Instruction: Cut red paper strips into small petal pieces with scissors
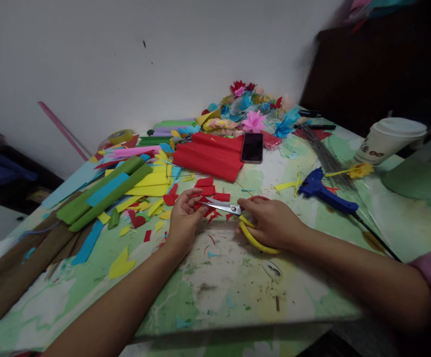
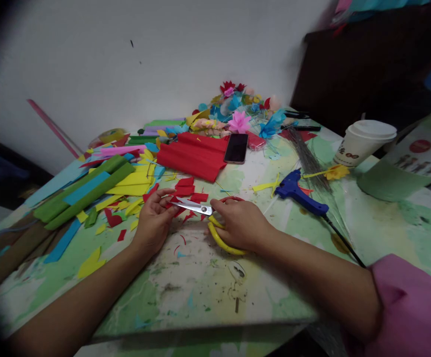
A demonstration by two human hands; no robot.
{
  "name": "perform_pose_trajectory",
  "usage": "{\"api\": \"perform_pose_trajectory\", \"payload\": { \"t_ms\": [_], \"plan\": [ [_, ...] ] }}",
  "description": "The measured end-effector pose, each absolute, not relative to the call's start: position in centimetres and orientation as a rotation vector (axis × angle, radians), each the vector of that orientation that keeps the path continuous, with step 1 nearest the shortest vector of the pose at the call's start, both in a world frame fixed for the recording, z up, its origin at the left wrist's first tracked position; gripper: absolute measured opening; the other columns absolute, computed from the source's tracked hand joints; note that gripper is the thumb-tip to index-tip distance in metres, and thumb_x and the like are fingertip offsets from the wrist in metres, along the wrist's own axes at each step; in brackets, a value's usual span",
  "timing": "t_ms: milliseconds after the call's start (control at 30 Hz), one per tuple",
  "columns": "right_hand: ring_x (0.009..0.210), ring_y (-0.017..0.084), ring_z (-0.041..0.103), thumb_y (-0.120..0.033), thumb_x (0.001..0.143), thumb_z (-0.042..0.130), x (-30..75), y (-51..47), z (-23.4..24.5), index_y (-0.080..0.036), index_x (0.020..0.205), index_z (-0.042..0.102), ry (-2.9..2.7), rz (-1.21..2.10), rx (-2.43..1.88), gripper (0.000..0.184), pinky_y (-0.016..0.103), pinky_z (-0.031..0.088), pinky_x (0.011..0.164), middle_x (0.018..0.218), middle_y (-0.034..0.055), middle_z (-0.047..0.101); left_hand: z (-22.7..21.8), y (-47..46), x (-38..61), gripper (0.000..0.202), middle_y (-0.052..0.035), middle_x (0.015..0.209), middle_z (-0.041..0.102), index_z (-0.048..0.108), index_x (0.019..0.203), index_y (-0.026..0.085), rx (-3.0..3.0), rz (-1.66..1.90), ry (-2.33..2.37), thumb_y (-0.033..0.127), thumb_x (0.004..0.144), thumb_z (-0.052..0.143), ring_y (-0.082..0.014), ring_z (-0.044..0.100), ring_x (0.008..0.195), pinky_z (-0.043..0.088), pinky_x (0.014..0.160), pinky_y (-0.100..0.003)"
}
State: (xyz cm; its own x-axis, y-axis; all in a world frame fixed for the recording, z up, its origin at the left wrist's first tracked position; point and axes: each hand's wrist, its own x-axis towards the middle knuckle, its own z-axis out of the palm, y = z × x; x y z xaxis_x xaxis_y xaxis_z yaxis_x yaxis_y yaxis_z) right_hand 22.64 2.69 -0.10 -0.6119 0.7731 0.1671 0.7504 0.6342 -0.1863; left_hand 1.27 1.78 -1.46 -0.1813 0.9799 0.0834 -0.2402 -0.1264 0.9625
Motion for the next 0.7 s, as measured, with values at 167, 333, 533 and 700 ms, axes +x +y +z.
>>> {"api": "perform_pose_trajectory", "payload": {
  "t_ms": [167,333,533,700],
  "plan": [
    [0.084,0.024,0.062,-0.058,0.085,0.049,22.63,2.73,-0.25,-0.018,0.112,0.054,-2.622,0.172,-1.223,0.048,0.029,0.037,0.066,0.092,0.0099,0.068,-1.80,2.04,1.01,0.047,-0.0022,0.093,0.067,0.056,0.102,0.018,1.012,1.529,1.082,0.015,0.060,0.078,-0.0132,0.063,0.087,0.048,0.079,-0.025],
    [0.079,0.022,0.063,-0.058,0.084,0.051,22.61,2.79,-0.48,-0.019,0.112,0.054,-2.612,0.174,-1.226,0.048,0.028,0.037,0.063,0.091,0.0093,0.068,-1.93,2.16,0.77,0.045,-0.0021,0.094,0.066,0.057,0.102,0.018,1.043,1.535,1.097,0.017,0.062,0.077,-0.0144,0.062,0.091,0.048,0.083,-0.028],
    [0.077,0.021,0.063,-0.058,0.083,0.053,22.66,2.80,-0.43,-0.019,0.110,0.056,-2.602,0.192,-1.230,0.048,0.028,0.036,0.062,0.090,0.0090,0.069,-1.82,2.06,0.64,0.041,-0.0003,0.089,0.066,0.058,0.103,0.020,1.036,1.557,1.085,0.018,0.065,0.075,-0.0116,0.062,0.081,0.049,0.076,-0.025],
    [0.075,0.021,0.063,-0.059,0.083,0.052,22.65,2.82,-0.54,-0.019,0.108,0.057,-2.590,0.221,-1.231,0.047,0.027,0.035,0.062,0.088,0.0087,0.069,-1.56,1.97,0.64,0.038,0.0022,0.082,0.066,0.060,0.102,0.021,1.058,1.579,1.073,0.016,0.067,0.075,-0.0089,0.061,0.071,0.049,0.069,-0.021]
  ]
}}
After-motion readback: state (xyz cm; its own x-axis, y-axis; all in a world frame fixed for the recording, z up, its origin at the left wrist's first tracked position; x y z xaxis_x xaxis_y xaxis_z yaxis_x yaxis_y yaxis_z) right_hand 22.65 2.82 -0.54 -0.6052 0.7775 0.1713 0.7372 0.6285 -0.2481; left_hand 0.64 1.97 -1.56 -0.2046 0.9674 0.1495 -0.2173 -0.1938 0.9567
